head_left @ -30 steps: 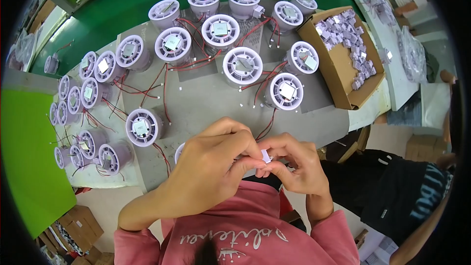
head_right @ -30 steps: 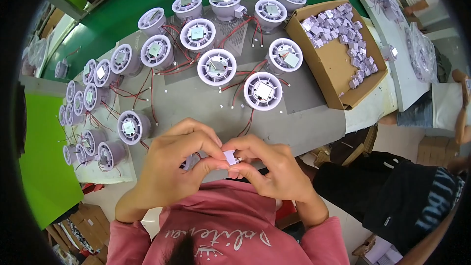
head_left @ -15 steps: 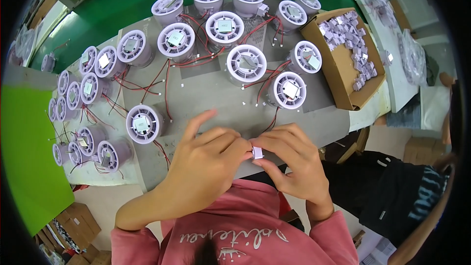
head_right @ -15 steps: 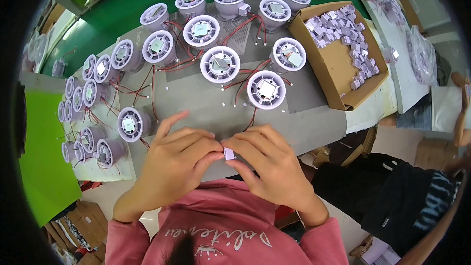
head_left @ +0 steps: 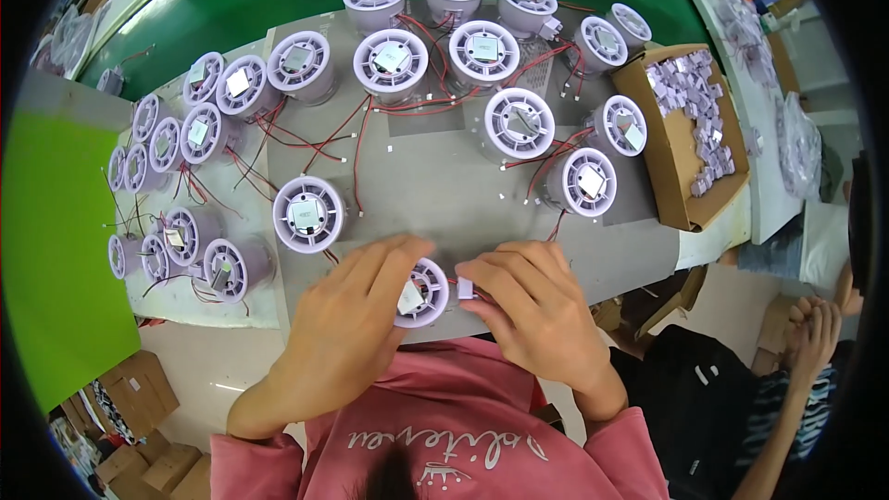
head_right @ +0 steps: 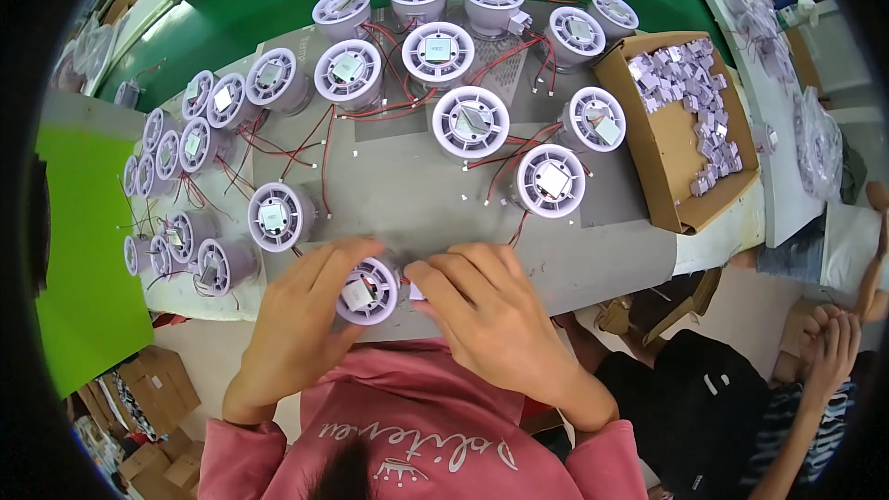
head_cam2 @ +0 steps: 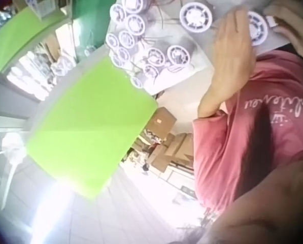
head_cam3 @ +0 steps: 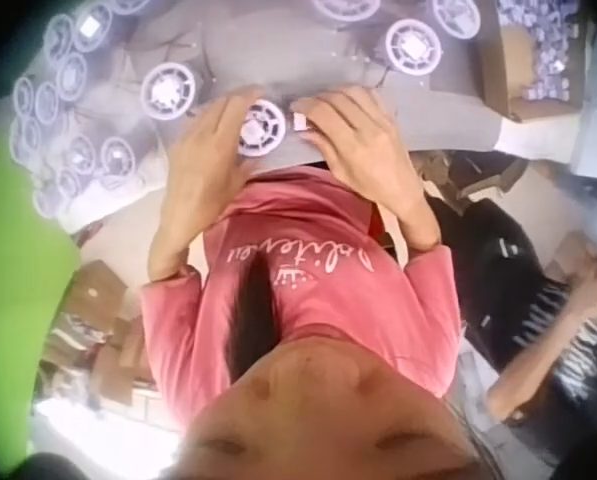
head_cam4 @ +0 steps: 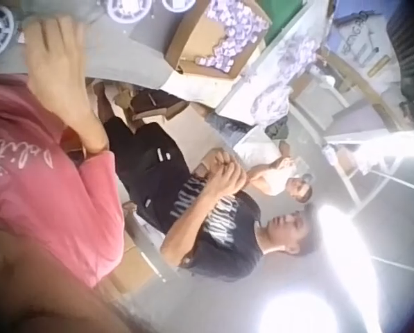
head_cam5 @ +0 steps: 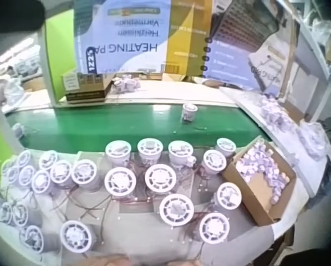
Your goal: The person assembles electronic components by hand, connecting wires and connectors into plastic housings on a production line.
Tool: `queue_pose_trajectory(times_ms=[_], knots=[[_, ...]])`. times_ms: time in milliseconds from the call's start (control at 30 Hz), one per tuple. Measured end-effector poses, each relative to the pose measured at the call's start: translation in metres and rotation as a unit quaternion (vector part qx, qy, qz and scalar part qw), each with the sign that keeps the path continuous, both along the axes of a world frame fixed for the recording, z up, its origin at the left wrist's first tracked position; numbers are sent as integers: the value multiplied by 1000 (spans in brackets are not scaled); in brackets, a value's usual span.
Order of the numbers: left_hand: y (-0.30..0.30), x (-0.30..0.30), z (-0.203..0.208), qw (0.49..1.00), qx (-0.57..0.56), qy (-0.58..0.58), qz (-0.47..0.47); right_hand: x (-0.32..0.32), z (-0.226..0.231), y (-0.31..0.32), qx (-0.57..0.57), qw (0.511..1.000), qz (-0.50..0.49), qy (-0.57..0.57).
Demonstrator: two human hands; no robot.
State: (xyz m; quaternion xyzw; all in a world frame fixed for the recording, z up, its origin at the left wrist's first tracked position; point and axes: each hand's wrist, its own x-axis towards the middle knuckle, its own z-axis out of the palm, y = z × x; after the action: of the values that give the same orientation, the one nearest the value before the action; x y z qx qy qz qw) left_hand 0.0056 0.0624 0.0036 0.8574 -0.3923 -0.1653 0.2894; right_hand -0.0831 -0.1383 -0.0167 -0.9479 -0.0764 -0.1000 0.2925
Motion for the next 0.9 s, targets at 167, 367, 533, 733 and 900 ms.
queue_pose_trajectory(times_ms=[167,367,533,733,900], knots=[[6,3,0,985,-113,128,16,-1,7,-9,187,982,13,4],[5,5,7,949,-165,268,7,-16,11,-9,384,922,-31,36],[1,3,10,934,-180,307,24,-22,14,-4,448,891,-68,37],[2,8,18,933,-173,313,-31,-26,16,-5,419,906,-54,11],[1,2,16,919,-197,341,-9,-28,24,-4,363,931,-47,-8]])
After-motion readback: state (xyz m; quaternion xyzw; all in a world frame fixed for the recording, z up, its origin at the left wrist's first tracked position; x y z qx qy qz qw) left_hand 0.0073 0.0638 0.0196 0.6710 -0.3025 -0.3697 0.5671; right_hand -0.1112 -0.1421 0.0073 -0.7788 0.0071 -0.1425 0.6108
